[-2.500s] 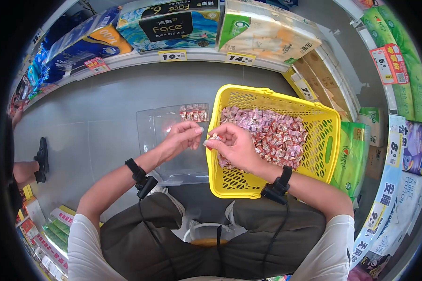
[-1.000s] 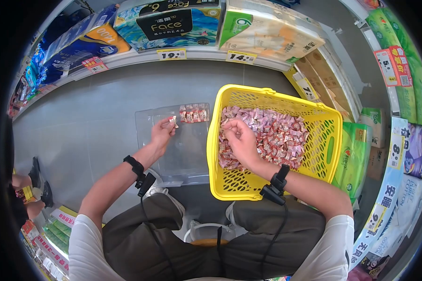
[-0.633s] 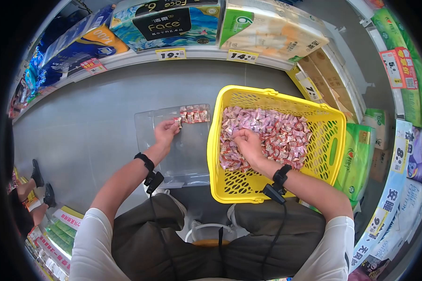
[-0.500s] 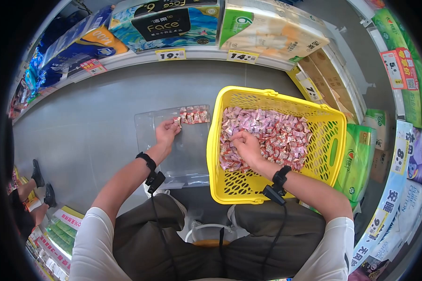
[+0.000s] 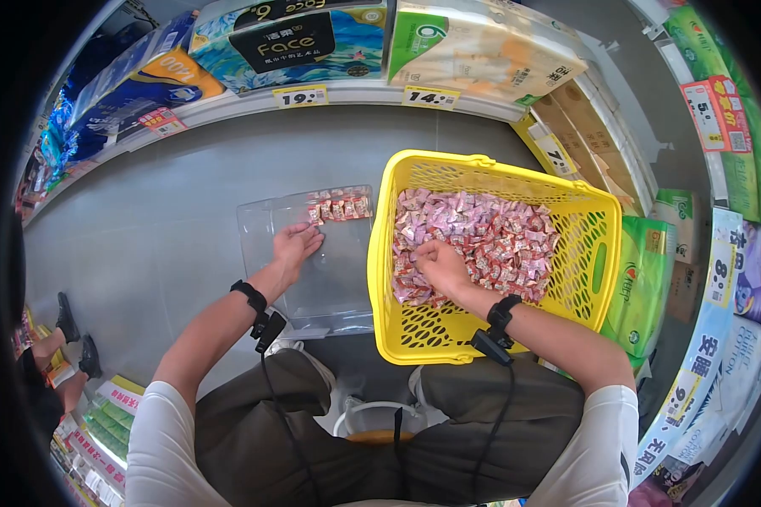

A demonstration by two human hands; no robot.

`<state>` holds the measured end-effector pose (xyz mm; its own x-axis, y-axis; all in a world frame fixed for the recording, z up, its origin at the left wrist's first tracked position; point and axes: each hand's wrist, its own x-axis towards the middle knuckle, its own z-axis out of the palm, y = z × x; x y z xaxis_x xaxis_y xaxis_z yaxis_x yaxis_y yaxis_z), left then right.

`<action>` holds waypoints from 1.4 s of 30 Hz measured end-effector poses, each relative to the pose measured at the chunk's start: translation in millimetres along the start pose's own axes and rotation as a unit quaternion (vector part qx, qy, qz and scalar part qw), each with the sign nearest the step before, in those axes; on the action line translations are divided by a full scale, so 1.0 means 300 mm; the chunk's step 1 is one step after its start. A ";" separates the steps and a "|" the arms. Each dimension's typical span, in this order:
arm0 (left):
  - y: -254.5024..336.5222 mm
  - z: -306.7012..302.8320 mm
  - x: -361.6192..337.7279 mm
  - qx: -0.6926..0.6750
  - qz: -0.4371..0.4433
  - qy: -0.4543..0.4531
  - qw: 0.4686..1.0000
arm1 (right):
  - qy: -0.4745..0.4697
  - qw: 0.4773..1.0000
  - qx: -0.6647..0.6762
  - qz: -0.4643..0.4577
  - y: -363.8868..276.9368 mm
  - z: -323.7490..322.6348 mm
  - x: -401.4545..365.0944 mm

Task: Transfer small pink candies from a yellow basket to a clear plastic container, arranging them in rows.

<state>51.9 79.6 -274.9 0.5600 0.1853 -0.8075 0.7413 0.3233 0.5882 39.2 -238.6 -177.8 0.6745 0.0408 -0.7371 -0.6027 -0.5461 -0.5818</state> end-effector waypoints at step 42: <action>0.068 0.058 -0.113 0.059 -0.060 -0.107 0.991 | -0.027 0.955 -0.188 -0.226 -0.047 0.012 -0.004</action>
<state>54.4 63.8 -234.6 0.5209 -0.0535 -0.8519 0.8388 0.2170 0.4993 45.4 -227.9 -169.8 0.8012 0.3811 -0.4613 -0.0524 -0.7234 -0.6885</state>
